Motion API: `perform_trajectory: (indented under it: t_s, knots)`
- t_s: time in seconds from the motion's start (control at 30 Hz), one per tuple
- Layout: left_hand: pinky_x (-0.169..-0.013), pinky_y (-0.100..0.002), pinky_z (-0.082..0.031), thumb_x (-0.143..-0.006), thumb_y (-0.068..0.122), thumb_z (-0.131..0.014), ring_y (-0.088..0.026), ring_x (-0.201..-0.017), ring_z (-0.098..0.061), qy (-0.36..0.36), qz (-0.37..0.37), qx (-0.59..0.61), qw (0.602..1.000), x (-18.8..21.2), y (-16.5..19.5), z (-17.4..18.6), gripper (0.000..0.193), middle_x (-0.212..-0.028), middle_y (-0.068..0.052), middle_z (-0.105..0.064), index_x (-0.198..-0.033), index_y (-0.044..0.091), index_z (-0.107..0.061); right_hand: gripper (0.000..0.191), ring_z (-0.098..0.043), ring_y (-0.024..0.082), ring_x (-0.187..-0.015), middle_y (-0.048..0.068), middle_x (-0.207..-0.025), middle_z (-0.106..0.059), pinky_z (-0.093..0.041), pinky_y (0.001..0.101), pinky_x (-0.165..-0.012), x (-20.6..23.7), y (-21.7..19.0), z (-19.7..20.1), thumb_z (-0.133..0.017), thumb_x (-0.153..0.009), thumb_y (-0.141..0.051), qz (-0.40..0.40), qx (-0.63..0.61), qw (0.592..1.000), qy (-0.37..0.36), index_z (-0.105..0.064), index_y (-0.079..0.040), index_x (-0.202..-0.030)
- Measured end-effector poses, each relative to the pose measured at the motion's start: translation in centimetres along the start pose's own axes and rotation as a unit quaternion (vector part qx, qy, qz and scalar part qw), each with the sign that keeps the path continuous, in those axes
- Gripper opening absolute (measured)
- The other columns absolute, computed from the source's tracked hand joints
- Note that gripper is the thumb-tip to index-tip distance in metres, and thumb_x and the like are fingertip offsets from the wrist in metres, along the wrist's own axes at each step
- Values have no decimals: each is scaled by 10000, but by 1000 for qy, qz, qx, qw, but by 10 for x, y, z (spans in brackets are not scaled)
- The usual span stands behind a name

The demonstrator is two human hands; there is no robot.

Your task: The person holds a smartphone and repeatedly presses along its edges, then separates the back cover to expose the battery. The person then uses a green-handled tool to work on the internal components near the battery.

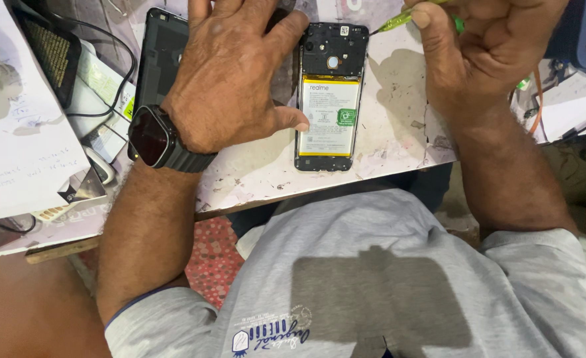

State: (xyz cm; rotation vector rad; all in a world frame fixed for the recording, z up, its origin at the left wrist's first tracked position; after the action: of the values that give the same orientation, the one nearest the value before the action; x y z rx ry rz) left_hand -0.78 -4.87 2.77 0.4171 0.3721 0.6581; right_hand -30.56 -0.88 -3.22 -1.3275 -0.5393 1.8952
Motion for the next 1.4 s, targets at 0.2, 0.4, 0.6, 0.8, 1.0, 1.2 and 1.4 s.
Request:
perform_trajectory:
  t_s: [0.2, 0.4, 0.6, 0.8, 1.0, 1.2, 1.4]
  knots:
    - [-1078, -578, -295, -607, 479, -989, -396, -1297, -446, -4, 3, 6, 1000, 0, 0, 1, 927, -1348, -191, -538, -1332, 15, -646, 554, -471, 167, -670, 75, -830, -446, -456, 282, -656, -14, -9, -4, -739, -1035, 64, 14, 23, 1000, -1, -352, -83, -1403]
    - [-1074, -575, -306, -626, 479, -989, -399, -1298, -463, -16, 7, 3, 1000, 1, 0, 0, 924, -1352, -192, -543, -1346, 21, -637, 360, -625, 250, -852, 173, -982, -625, -526, 320, -711, -40, -45, -11, -729, -1008, 140, 31, 93, 993, -58, -516, 7, -1265]
    - [-1043, -575, -319, -622, 477, -983, -407, -1269, -478, -7, -1, 0, 1000, 2, 0, 0, 909, -1338, -194, -547, -1318, 13, -630, 301, -661, 210, -831, 200, -1047, -711, -479, 277, -672, -51, -55, -10, -791, -947, 95, 76, -2, 995, -57, -584, 63, -1163]
    - [-1017, -580, -341, -643, 468, -990, -415, -1242, -515, -17, 7, 14, 1000, 3, -2, -2, 930, -1329, -200, -562, -1366, 13, -621, 258, -733, 231, -969, 128, -1140, -735, -543, 299, -780, -46, -61, 1, -775, -987, 52, 67, 43, 994, -79, -708, 21, -1234]
    - [-986, -590, -366, -619, 482, -987, -420, -1207, -544, -15, 5, 1, 1000, 3, -1, -3, 946, -1299, -205, -584, -1360, 19, -626, 181, -680, 258, -871, 139, -994, -726, -504, 354, -751, -52, -73, 4, -860, -996, 54, 123, 167, 973, -104, -715, 62, -1104]
    - [-944, -589, -393, -632, 465, -993, -434, -1195, -551, -14, 7, 16, 1000, 4, -2, -2, 926, -1291, -206, -588, -1354, 18, -624, 135, -652, 225, -802, 133, -956, -718, -480, 324, -701, -47, -63, 1, -827, -991, 59, 120, 127, 981, -86, -712, 66, -1060]
    - [-918, -594, -406, -625, 456, -994, -428, -1183, -558, -22, 14, 16, 1000, 3, -1, -3, 906, -1278, -201, -595, -1330, 22, -628, 92, -624, 192, -732, 126, -918, -710, -456, 294, -651, -36, -45, 13, -795, -986, 63, 98, 100, 988, -68, -708, 69, -1016]
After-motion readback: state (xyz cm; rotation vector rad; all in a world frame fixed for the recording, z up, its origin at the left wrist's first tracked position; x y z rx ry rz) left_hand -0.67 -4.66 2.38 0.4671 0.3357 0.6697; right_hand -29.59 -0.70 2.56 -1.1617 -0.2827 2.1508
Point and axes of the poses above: each hand's wrist, its own x-axis away from the middle knuckle, its own z-axis out of the back of the hand, y = z × x, the point moved 3 cm from there along -x, towards the middle knuckle
